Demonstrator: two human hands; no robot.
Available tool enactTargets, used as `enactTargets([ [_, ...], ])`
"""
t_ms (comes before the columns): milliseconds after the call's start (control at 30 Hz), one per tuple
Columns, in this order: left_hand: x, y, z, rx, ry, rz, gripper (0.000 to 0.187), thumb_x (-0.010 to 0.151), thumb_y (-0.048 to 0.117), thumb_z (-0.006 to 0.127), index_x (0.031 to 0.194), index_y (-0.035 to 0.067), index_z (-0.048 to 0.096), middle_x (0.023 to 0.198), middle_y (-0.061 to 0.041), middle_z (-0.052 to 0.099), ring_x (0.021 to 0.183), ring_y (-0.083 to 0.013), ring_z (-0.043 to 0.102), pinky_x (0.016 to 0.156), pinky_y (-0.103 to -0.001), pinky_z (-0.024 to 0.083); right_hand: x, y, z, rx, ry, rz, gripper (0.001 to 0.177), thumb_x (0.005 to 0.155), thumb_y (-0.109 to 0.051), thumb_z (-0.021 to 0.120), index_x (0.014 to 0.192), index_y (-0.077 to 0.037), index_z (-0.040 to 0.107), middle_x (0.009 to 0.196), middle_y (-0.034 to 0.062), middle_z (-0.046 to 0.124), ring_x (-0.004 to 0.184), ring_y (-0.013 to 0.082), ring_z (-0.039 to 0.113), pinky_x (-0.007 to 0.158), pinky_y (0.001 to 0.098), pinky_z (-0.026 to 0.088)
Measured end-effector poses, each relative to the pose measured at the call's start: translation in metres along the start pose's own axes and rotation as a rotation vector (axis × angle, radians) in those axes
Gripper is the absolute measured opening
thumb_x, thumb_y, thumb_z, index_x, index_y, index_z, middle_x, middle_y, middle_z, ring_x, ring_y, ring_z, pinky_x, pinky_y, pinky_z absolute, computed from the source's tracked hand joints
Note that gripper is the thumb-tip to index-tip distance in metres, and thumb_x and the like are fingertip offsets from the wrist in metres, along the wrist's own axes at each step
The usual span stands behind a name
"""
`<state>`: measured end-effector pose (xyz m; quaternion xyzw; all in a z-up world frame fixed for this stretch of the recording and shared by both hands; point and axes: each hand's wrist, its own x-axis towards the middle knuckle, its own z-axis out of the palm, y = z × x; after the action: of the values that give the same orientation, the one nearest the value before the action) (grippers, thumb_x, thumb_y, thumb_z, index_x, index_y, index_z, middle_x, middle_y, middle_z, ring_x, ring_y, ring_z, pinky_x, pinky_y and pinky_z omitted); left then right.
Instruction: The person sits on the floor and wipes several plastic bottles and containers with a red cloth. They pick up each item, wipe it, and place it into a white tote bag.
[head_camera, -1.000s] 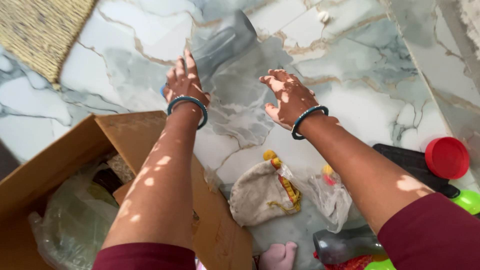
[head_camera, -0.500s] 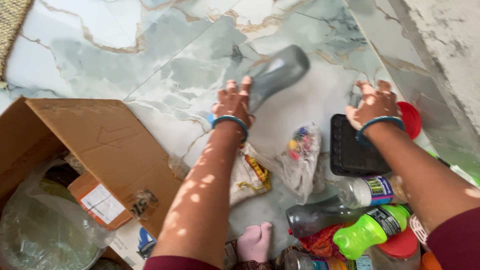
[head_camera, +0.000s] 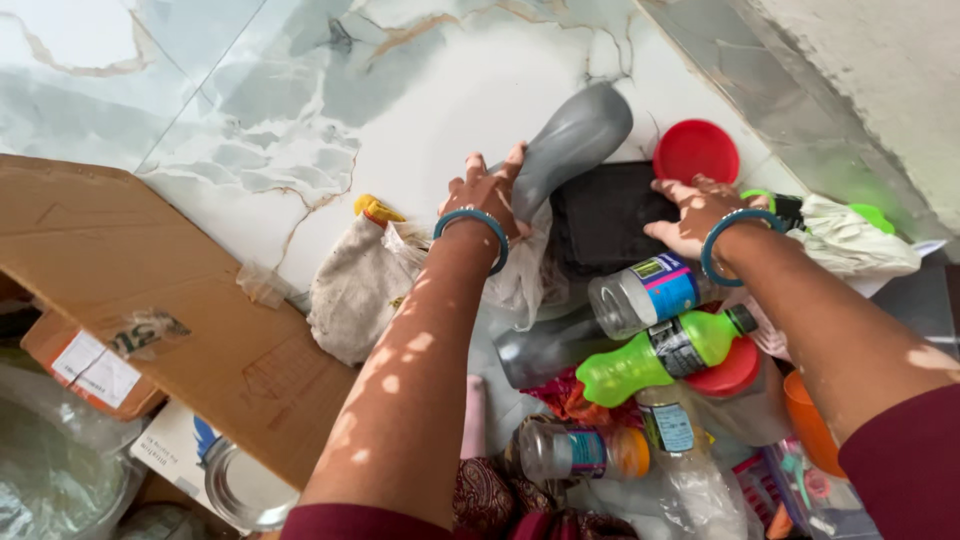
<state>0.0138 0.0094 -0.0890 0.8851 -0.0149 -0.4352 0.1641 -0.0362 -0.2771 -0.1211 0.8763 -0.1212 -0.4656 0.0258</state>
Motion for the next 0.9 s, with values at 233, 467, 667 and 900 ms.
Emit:
enactTargets([
  [233,-0.075,-0.005,0.051,0.095,0.005,-0.016,0.112,0.075,0.032,0.089,0.159,0.049,0.017,0.166,-0.017,0.023,0.142,-0.0437,0.041,0.11,-0.053,0.045,-0.039,0.007,0.052,-0.061,-0.089,-0.076,0.065,0.092,-0.069,0.043,0.152,-0.045,0.049,0.165,-0.0052,0.04,0.152,0.0263,0.034,0.122,0.0691,0.017],
  [467,-0.141,-0.01,0.098,0.155,0.016,-0.096,0.119,0.079,0.036,0.086,0.163,0.047,0.003,0.166,-0.017,0.023,0.147,-0.0416,0.037,0.118,-0.056,0.035,-0.108,-0.003,0.075,-0.041,-0.031,-0.241,0.068,0.096,-0.071,0.03,0.149,-0.034,0.053,0.162,-0.0021,0.04,0.152,0.023,0.031,0.12,0.0698,0.014],
  [667,-0.178,-0.012,0.143,0.17,0.163,0.002,0.11,0.081,0.027,0.08,0.163,0.035,0.006,0.169,-0.019,0.008,0.155,-0.0383,0.014,0.123,-0.056,0.019,-0.172,-0.004,0.104,-0.004,0.289,-0.448,0.06,0.097,-0.059,0.04,0.145,-0.025,0.054,0.159,-0.0009,0.044,0.15,0.0241,0.033,0.12,0.0697,0.014],
  [900,-0.236,-0.007,0.19,0.074,0.478,0.211,0.097,0.085,0.019,0.07,0.164,0.021,0.014,0.17,-0.023,0.003,0.157,-0.0381,0.014,0.124,-0.053,0.017,-0.241,0.009,0.14,0.21,0.792,-0.663,0.05,0.095,-0.033,0.064,0.141,-0.012,0.062,0.157,0.0171,0.049,0.145,0.033,0.043,0.119,0.0593,0.027],
])
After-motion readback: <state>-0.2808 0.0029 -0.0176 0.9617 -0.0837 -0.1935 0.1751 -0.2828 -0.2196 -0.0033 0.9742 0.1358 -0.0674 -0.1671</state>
